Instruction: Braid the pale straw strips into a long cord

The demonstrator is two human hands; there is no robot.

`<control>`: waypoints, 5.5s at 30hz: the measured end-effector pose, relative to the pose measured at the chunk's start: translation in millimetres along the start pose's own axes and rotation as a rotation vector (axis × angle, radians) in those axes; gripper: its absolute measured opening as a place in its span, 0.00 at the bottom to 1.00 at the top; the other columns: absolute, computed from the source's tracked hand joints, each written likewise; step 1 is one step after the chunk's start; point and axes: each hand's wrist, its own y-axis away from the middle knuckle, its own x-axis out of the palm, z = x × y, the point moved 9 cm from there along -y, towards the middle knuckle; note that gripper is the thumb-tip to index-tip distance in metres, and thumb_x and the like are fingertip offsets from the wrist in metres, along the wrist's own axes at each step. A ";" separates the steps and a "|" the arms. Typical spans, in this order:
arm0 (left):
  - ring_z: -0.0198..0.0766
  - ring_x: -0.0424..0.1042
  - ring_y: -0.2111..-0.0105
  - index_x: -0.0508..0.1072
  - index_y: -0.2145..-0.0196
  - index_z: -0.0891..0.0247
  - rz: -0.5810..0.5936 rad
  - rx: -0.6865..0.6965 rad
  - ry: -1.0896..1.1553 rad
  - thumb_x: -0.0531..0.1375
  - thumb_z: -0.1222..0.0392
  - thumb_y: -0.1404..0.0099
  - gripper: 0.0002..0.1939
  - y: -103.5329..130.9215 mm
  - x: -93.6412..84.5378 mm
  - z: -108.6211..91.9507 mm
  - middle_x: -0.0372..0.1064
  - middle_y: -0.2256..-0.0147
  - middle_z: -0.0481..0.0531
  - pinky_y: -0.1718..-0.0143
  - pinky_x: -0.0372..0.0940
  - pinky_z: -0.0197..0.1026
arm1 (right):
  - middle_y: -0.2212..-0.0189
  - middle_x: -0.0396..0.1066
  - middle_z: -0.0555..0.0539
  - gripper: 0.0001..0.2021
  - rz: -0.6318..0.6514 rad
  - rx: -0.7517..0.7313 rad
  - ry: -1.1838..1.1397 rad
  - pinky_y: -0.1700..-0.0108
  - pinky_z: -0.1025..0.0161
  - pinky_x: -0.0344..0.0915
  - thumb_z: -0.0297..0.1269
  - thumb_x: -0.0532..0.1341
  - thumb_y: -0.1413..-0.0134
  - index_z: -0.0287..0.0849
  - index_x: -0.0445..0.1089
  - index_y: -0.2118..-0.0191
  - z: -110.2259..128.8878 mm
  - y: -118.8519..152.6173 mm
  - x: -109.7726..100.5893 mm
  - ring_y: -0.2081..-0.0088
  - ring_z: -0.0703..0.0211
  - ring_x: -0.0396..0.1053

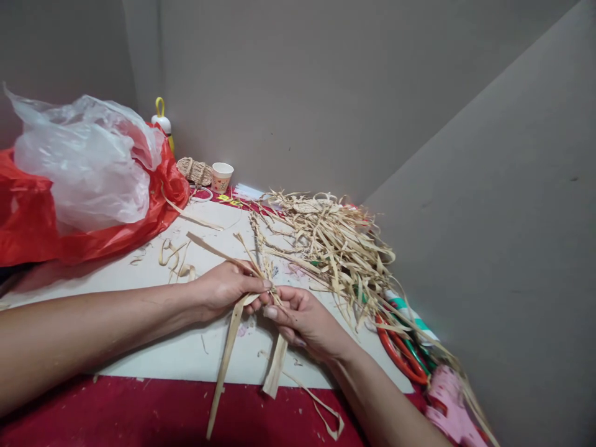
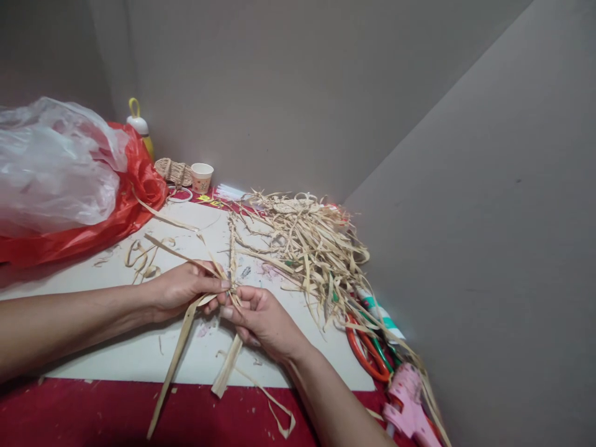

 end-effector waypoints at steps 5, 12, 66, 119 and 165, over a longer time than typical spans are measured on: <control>0.30 0.62 0.83 0.66 0.78 0.68 0.004 0.129 -0.126 0.60 0.60 0.46 0.09 2.5 3.3 -14.2 0.65 0.82 0.48 0.79 0.57 0.34 | 0.91 0.58 0.56 0.15 -0.078 -0.016 -0.079 0.88 0.75 0.38 0.42 0.59 0.44 0.35 0.69 0.74 -0.7 0.7 0.8 0.91 0.77 0.41; 0.29 0.61 0.78 0.68 0.74 0.67 -0.127 0.433 -0.488 0.56 0.59 0.40 0.09 21.3 2.6 -38.7 0.65 0.78 0.47 0.77 0.56 0.32 | 0.92 0.51 0.59 0.13 -0.122 0.070 -0.439 0.89 0.76 0.38 0.42 0.62 0.50 0.38 0.66 0.77 -10.0 5.0 8.1 0.90 0.75 0.39; 0.31 0.67 0.81 0.67 0.75 0.67 0.135 -0.214 -0.305 0.61 0.58 0.48 0.09 3.5 1.4 13.2 0.69 0.80 0.50 0.78 0.61 0.34 | 0.89 0.60 0.58 0.10 0.014 0.137 0.040 0.89 0.74 0.39 0.39 0.63 0.51 0.37 0.65 0.69 -4.9 9.1 4.5 0.91 0.75 0.45; 0.28 0.59 0.79 0.72 0.78 0.69 -0.007 0.015 -0.347 0.60 0.61 0.47 0.08 5.1 3.3 -0.6 0.65 0.80 0.46 0.76 0.55 0.33 | 0.85 0.60 0.51 0.20 -0.447 -0.104 0.862 0.77 0.70 0.52 0.41 0.49 0.39 0.39 0.65 0.78 18.9 31.3 14.7 0.81 0.67 0.56; 0.29 0.59 0.80 0.77 0.72 0.66 0.146 0.071 -0.784 0.54 0.61 0.44 0.12 13.9 11.6 -16.5 0.69 0.78 0.47 0.78 0.52 0.31 | 0.91 0.45 0.61 0.16 -0.172 0.211 -0.005 0.86 0.72 0.36 0.45 0.59 0.48 0.37 0.64 0.78 -15.7 14.0 -0.5 0.88 0.75 0.37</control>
